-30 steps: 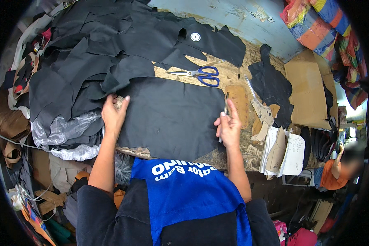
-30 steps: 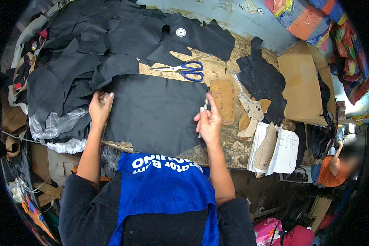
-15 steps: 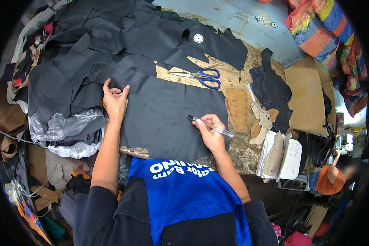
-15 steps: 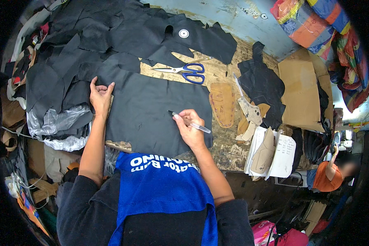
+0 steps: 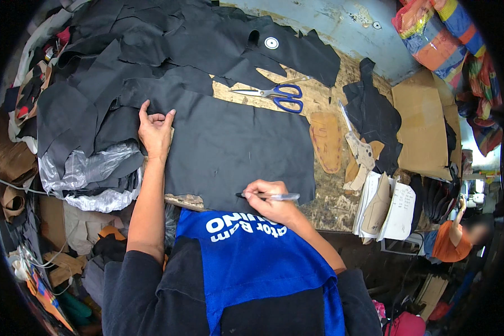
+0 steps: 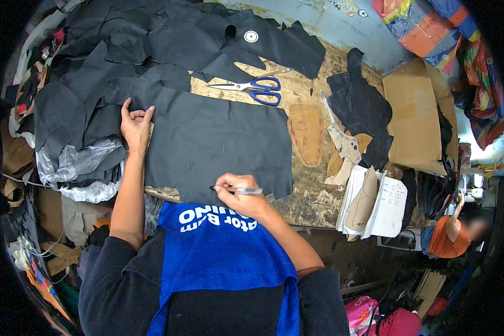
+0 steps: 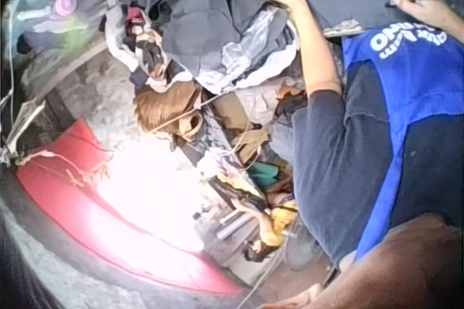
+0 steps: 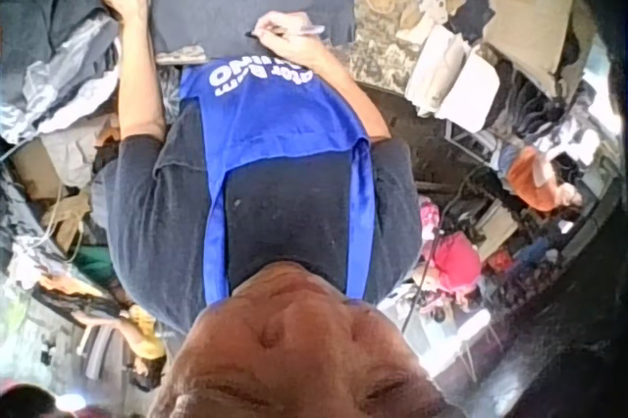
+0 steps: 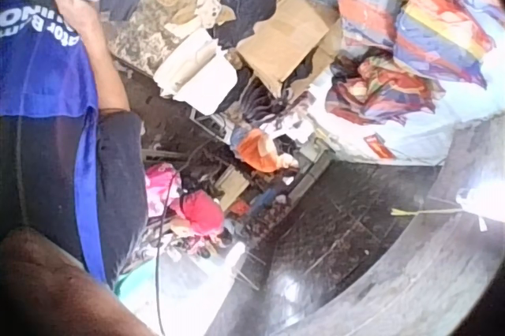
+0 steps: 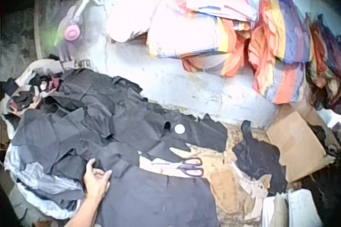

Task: The person lays out black fabric on a worktable, places a cardboard pattern on top, and traces the outline with a marker. They then use scissors to cut along the marked lines, remove the pattern, and place the cut fabric piece into a cardboard box. The process is repeated with additional fabric pieces.

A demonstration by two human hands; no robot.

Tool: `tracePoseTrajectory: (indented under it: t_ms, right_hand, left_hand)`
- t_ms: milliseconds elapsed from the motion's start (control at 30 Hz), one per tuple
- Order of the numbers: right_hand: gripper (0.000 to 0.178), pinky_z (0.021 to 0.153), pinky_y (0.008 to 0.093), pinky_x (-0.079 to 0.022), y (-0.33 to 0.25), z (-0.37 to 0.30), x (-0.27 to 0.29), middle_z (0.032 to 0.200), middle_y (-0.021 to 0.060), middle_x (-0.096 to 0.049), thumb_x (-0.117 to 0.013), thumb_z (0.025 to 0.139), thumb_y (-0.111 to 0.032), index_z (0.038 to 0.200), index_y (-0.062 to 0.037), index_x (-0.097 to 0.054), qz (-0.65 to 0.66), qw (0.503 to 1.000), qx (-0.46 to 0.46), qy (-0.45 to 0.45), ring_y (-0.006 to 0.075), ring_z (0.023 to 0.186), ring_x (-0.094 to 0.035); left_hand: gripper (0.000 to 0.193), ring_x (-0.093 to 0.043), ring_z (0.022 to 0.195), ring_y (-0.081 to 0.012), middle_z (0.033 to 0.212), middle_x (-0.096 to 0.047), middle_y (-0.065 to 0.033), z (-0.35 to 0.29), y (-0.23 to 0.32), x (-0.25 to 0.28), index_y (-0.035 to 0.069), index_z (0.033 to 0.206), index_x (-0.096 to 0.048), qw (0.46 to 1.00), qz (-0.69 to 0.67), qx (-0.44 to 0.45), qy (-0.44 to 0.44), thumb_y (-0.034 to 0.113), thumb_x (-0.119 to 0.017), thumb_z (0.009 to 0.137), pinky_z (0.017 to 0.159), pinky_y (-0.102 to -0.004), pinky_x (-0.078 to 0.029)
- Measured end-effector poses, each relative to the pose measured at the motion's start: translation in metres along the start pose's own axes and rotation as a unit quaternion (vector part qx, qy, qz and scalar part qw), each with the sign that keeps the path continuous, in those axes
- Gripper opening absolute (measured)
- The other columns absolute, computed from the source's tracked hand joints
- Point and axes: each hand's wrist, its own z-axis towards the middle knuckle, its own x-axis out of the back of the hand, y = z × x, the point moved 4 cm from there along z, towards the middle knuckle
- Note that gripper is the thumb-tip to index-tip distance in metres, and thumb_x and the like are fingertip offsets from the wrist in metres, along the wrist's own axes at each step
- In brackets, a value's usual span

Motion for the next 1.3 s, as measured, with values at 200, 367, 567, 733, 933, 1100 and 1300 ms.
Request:
tracePoseTrajectory:
  t_ms: [200,367,567,733,933,1100,1300]
  right_hand:
    - [0.005,0.058,0.0249,-0.049,0.004,-0.014,0.022,0.073,0.0078,-0.066,-0.058,0.077,-0.003,0.078,0.0001,-0.062,-0.017,1.000,-0.015,0.005,0.0101,0.062,-0.061]
    - [0.021,0.067,0.0314,-0.049,0.028,-0.026,0.131,0.078,0.0147,-0.067,-0.056,0.089,-0.017,0.096,0.0007,-0.064,-0.224,0.871,-0.105,0.425,0.0263,0.071,-0.064]
    - [0.054,0.084,0.0434,-0.045,0.046,-0.023,0.166,0.097,0.0200,-0.064,-0.083,0.062,-0.026,0.103,0.0010,-0.061,-0.418,0.792,-0.187,0.404,0.0352,0.095,-0.058]
    - [0.044,0.078,0.0359,-0.047,0.058,-0.022,0.185,0.094,0.0149,-0.063,-0.081,0.062,-0.013,0.097,-0.0015,-0.057,-0.294,0.815,-0.300,0.399,0.0262,0.098,-0.056]
    - [0.036,0.068,0.0246,-0.044,0.068,-0.040,0.184,0.088,0.0057,-0.055,-0.070,0.069,0.009,0.094,-0.0041,-0.049,0.110,0.835,-0.029,0.538,0.0113,0.076,-0.050]
    - [0.034,0.067,0.0259,-0.045,0.061,-0.041,0.114,0.086,0.0057,-0.056,-0.070,0.071,0.003,0.096,-0.0049,-0.048,0.004,0.911,-0.127,0.393,0.0143,0.077,-0.054]
    - [0.037,0.067,0.0268,-0.043,0.047,-0.024,0.069,0.076,0.0057,-0.052,-0.076,0.063,-0.002,0.087,-0.0044,-0.048,-0.259,0.904,-0.139,0.310,0.0133,0.076,-0.052]
  left_hand:
    - [0.072,-0.052,0.056,-0.0094,0.072,-0.063,-0.0032,-0.003,0.012,0.001,0.005,0.128,-0.047,0.996,0.075,-0.031,-0.027,0.024,-0.081,0.067,0.060,-0.0248,-0.047]
    - [0.068,-0.035,0.056,-0.0018,0.066,-0.039,0.0060,-0.013,0.034,-0.012,0.007,0.133,-0.044,0.984,-0.107,-0.072,-0.122,-0.002,-0.073,0.072,0.051,-0.0145,-0.031]
    - [0.079,-0.043,0.057,-0.0051,0.069,-0.044,0.0010,0.029,0.047,-0.010,0.011,0.139,-0.037,0.987,0.011,-0.119,-0.111,-0.003,-0.073,0.069,0.057,-0.0187,-0.041]
    - [0.090,-0.057,0.062,-0.0182,0.092,-0.060,-0.0141,0.024,0.033,-0.010,0.011,0.142,-0.027,0.989,0.101,-0.086,-0.063,0.008,-0.076,0.067,0.068,-0.0304,-0.049]
    - [0.081,-0.053,0.063,-0.0087,0.078,-0.058,-0.0048,0.011,0.021,-0.006,0.008,0.143,-0.023,0.992,0.000,0.004,-0.122,0.008,-0.070,0.077,0.062,-0.0210,-0.045]
    - [0.075,-0.043,0.059,-0.0027,0.066,-0.049,0.0038,0.020,0.017,0.000,0.006,0.145,-0.021,0.975,-0.089,0.062,-0.196,0.001,-0.063,0.082,0.057,-0.0157,-0.036]
    - [0.080,-0.033,0.056,-0.0021,0.064,-0.036,0.0076,0.012,0.018,-0.008,0.015,0.146,-0.025,0.962,-0.156,0.034,-0.220,-0.008,-0.057,0.077,0.056,-0.0162,-0.031]
